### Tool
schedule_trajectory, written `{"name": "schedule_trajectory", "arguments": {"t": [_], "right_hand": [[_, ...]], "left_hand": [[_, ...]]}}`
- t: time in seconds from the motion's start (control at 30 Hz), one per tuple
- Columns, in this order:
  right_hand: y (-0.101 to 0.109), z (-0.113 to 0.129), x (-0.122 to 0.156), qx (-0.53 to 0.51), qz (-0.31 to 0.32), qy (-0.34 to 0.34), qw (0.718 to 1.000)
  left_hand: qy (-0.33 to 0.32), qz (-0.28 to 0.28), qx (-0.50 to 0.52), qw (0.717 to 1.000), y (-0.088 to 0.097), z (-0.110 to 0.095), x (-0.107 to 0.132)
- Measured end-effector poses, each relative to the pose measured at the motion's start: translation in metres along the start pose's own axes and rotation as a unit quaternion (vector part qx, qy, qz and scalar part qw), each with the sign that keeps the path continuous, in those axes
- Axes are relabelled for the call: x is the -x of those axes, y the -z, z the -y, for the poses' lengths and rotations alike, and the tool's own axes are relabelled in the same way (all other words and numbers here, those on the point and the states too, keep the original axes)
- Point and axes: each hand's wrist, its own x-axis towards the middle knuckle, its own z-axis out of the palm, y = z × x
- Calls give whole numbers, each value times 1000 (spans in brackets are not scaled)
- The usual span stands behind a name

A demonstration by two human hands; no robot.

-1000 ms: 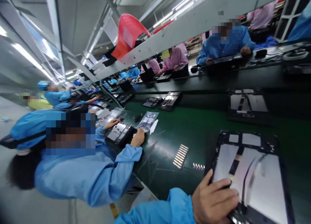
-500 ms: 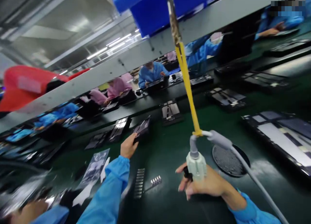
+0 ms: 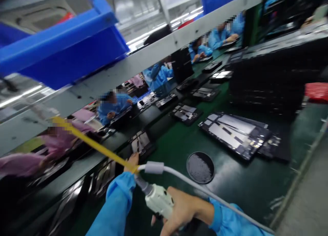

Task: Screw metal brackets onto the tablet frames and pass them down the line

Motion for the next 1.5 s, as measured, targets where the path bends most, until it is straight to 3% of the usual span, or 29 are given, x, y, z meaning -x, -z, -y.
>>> {"name": "schedule_trajectory", "arguments": {"t": [0.13, 0.23, 0.33, 0.4, 0.47, 0.6, 0.7, 0.8, 0.97, 1.1, 1.2, 1.33, 1.4, 1.5], "right_hand": [[1, 9, -2, -6, -22, 0, 1000], [7, 27, 13, 16, -104, 64, 992], [27, 46, 35, 46, -240, 163, 956], [48, 54, 46, 29, -330, 202, 921], [69, 58, 54, 14, -404, 235, 884], [93, 54, 58, 26, -469, 275, 839], [97, 49, 52, 46, -490, 281, 824], [99, 45, 44, 63, -492, 282, 821], [100, 40, 43, 81, -486, 266, 829], [89, 35, 54, 66, -483, 252, 836], [78, 32, 61, 56, -481, 239, 842], [72, 28, 61, 50, -476, 223, 849], [72, 27, 58, 47, -473, 216, 853], [73, 24, 54, 42, -467, 209, 858]], "left_hand": [[52, -62, -3, 997, 29, 10, -14], [84, -98, 6, 992, 39, 13, 6], [64, -213, 51, 974, 27, 4, 55], [17, -333, 97, 938, 12, -9, 101], [-53, -392, 137, 908, -3, -25, 152], [-203, -320, 162, 911, -25, -59, 240], [-256, -258, 144, 920, -33, -87, 272], [-274, -228, 122, 927, -30, -120, 272], [-266, -199, 145, 932, -14, -175, 247], [-253, -217, 210, 919, -11, -199, 239], [-253, -217, 272, 903, -10, -200, 236], [-273, -280, 396, 831, -8, -187, 239], [-217, -309, 444, 813, -8, -179, 242], [-71, -298, 478, 823, -7, -166, 247]]}}
